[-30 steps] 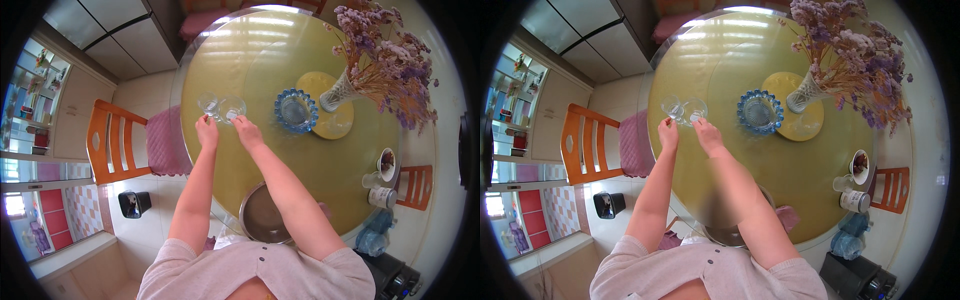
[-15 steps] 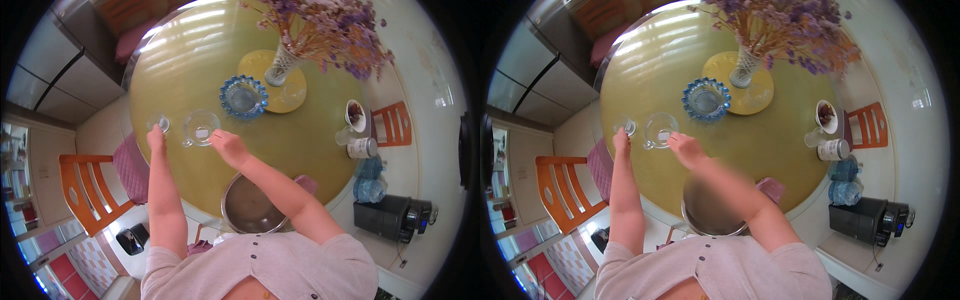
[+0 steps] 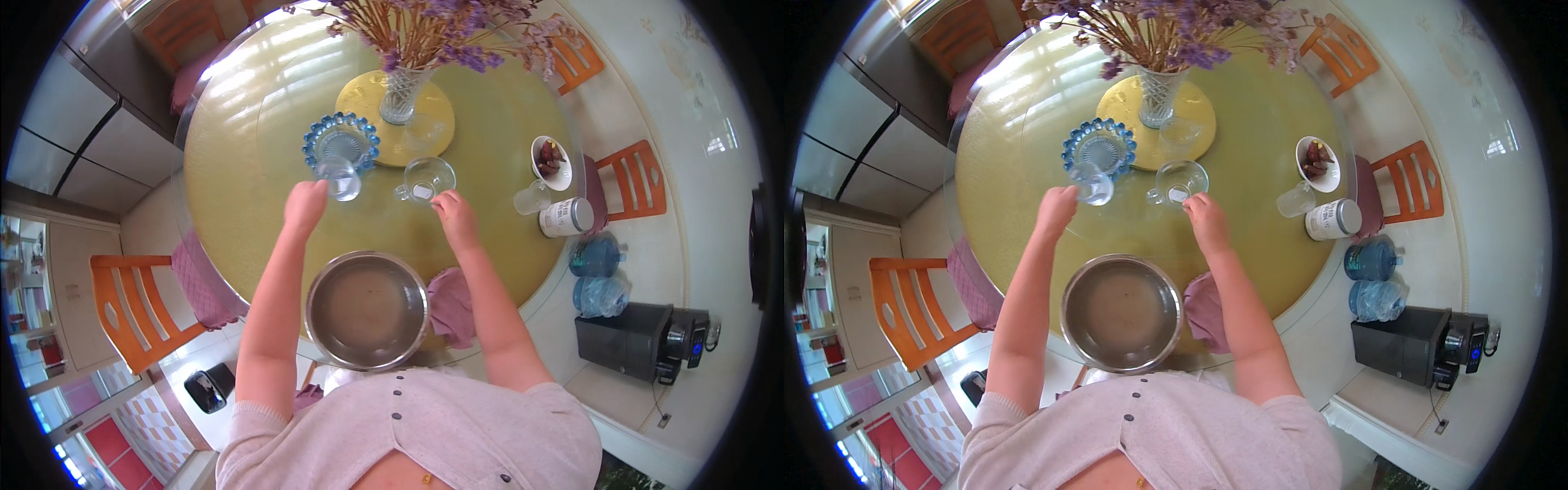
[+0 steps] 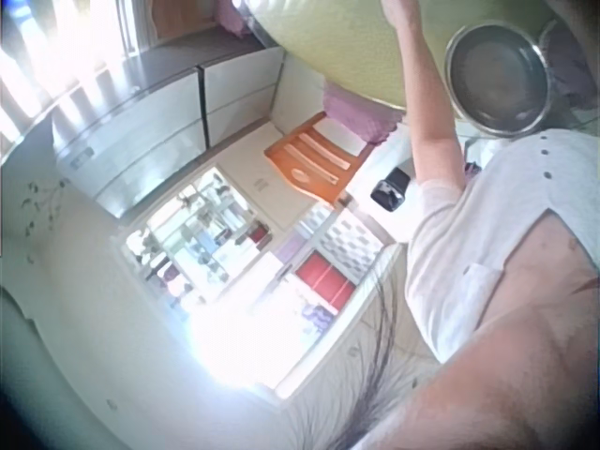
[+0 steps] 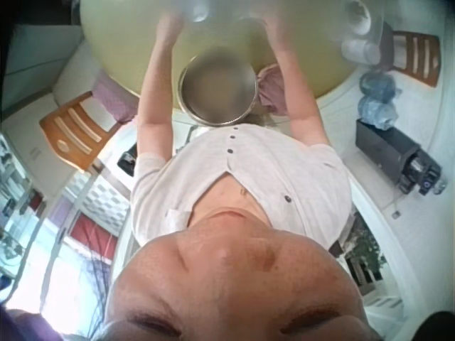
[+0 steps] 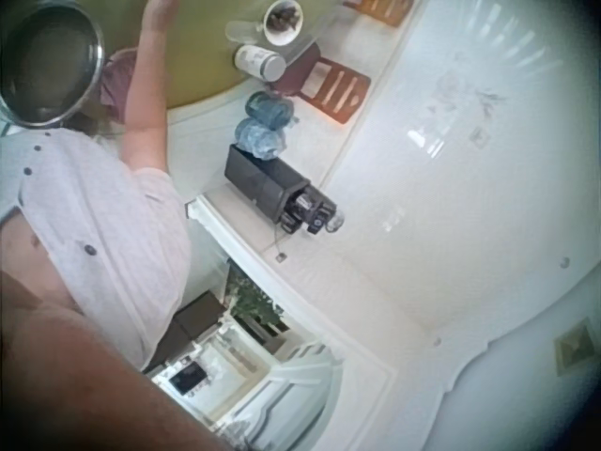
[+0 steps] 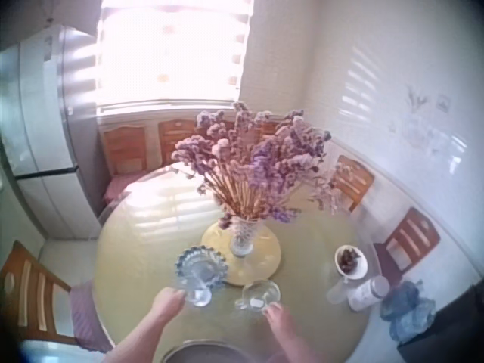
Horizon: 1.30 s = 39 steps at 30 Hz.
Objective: The person wipes down a vase, a glass bowl, several drinking glasses, and a metal basin with a cloth before cleaning a decorative jar.
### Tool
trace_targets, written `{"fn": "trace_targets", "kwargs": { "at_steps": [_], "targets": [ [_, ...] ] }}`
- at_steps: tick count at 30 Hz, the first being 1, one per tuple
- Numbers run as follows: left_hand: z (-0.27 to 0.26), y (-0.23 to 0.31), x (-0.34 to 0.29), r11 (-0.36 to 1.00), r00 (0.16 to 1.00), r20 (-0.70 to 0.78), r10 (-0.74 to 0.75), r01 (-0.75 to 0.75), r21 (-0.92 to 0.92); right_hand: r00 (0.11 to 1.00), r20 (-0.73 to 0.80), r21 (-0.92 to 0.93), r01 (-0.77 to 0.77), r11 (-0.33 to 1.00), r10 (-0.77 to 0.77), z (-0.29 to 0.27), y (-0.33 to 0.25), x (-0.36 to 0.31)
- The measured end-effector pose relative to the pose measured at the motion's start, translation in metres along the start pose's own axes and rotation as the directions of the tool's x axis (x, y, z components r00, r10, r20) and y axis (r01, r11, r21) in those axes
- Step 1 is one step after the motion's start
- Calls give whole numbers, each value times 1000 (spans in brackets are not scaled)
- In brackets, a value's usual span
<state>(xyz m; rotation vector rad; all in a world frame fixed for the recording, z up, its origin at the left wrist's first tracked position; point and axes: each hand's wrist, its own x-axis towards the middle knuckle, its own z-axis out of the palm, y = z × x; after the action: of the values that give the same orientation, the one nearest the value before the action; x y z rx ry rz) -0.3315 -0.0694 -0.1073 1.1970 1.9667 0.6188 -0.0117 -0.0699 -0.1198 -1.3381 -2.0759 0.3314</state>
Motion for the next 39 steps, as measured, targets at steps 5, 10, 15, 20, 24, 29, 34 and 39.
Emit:
{"fn": "trace_targets", "kwargs": {
  "at_steps": [5,10,15,20,24,29,34,39],
  "targets": [
    [73,65,-4,978,999,32,-7,0,208,999,51,-52,2,999,1,-21,47,7],
    [115,91,5,985,998,-37,-52,57,163,995,75,-65,67,996,-62,-25,87,17],
    [135,85,24,966,979,-15,-206,205,158,993,77,19,88,996,-89,-24,109,25],
    [145,77,41,966,972,-39,-230,233,113,992,66,51,103,993,-107,-28,128,34],
    [141,78,52,965,973,-77,-217,226,133,993,68,80,86,993,-91,-35,137,40],
    [137,84,52,957,965,-111,-236,251,149,994,-16,14,112,994,-112,-52,134,57],
    [135,107,32,939,962,-116,-248,268,215,915,-151,-113,-392,913,374,-44,128,79],
    [145,101,32,964,966,-184,-180,211,164,891,260,-153,-343,927,373,-30,146,104]
  ]
}}
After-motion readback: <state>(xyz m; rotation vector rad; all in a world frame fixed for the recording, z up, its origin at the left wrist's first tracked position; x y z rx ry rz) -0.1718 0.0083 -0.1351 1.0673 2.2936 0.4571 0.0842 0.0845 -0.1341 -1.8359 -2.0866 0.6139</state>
